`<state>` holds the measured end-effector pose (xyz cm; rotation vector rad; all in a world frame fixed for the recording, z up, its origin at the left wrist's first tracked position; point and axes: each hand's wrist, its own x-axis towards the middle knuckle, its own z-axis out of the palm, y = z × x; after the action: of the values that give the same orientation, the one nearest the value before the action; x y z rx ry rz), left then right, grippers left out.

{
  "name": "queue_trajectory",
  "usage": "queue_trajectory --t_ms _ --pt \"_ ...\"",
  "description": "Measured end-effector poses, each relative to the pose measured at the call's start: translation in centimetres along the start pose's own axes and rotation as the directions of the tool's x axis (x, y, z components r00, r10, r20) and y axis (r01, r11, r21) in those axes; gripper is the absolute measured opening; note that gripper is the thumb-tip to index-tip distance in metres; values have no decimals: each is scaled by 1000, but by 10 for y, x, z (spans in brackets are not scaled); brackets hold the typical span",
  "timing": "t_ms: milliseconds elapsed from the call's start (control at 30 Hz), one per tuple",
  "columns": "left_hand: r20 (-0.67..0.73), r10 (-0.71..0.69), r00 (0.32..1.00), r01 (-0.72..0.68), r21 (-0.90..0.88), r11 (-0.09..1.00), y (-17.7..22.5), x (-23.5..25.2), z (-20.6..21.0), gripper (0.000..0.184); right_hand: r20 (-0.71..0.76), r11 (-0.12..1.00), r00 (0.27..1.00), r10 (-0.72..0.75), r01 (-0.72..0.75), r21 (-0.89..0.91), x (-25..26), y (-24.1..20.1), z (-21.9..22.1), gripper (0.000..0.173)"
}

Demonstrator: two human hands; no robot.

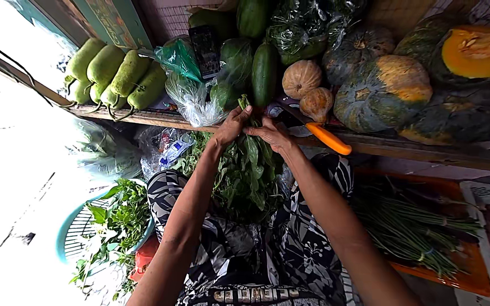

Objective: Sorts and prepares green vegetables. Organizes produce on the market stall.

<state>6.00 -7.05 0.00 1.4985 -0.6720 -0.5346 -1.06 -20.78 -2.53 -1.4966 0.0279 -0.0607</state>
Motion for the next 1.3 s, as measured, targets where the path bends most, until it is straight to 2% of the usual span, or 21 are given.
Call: queue_trajectory --t_ms 67,167,300,400,467,567,700,833,900,933,967,1000,1033,1067,1100,1133,1167,1200,1233,1267,1300 --pt "66 5 998 -13 125 992 4 0 0 33 56 999 998 39 -41 25 -1 0 -3 59" --pt "142 -18 990 -16 237 971 11 -3 -2 31 90 995 994 60 -53 -82 -2 -1 2 48" --pt "120 88 989 -107 169 980 2 -13 -2 29 76 991 996 -39 48 -126 -3 9 11 42" --pt "-16 147 989 -146 68 987 4 -23 6 45 141 990 989 -52 69 -121 -7 7 14 58" --pt "-189 175 966 -170 45 984 4 -23 19 33 153 990 987 -47 66 -126 -14 1 19 70" --pt "-416 149 897 -65 210 976 2 -22 34 25 182 994 983 -20 39 -102 -23 -4 25 83" --pt "-395 116 911 37 359 933 6 -26 35 31 257 997 965 -45 59 -46 -26 -4 22 94" --pt "-304 154 940 -37 358 933 10 -54 24 40 281 980 959 -40 92 -175 -30 5 29 64" --pt "-207 202 957 -93 440 893 15 -85 -8 69 268 955 963 -14 92 -282 -27 4 28 57" --pt "-223 207 953 -81 468 880 17 -108 -30 82 252 947 968 -3 84 -310 -25 6 24 48" --pt "-297 209 932 -40 491 870 16 -137 -55 83 240 944 971 -6 85 -318 -23 10 17 34" --pt "-414 184 891 61 511 857 14 -171 -83 71 241 946 970 -16 93 -311 -20 10 10 27" --pt "-556 113 824 232 512 827 7 -208 -112 49 246 946 969 -31 108 -304 -18 10 3 25" --pt "-679 -31 734 464 467 753 -8 -250 -138 37 248 945 968 -41 118 -304 -18 9 -3 25" --pt "-743 -250 621 698 379 607 -27 -293 -160 49 242 945 969 -49 124 -304 -18 8 -6 26" --pt "-755 -461 466 865 280 417 -52 -335 -174 64 236 943 970 -59 132 -306 -17 8 -5 28" --pt "-736 -609 294 954 187 234 -81 -376 -181 69 232 941 971 -63 135 -311 -17 9 -3 30" --pt "-713 -688 134 991 98 91 -113 -412 -179 63 234 938 970 -57 132 -321 -17 11 -1 31" --pt "-682 -731 17 1000 27 -1 -143 -442 -173 50 237 937 971 -38 117 -329 -18 13 2 32" --pt "-640 -766 -54 998 -18 -55 -165 -459 -166 43 238 934 971 -22 105 -340 -17 14 6 32" --pt "-639 -767 -69 998 -40 -56 -183 -468 -160 43 234 931 972 -2 87 -354 -17 15 11 31"
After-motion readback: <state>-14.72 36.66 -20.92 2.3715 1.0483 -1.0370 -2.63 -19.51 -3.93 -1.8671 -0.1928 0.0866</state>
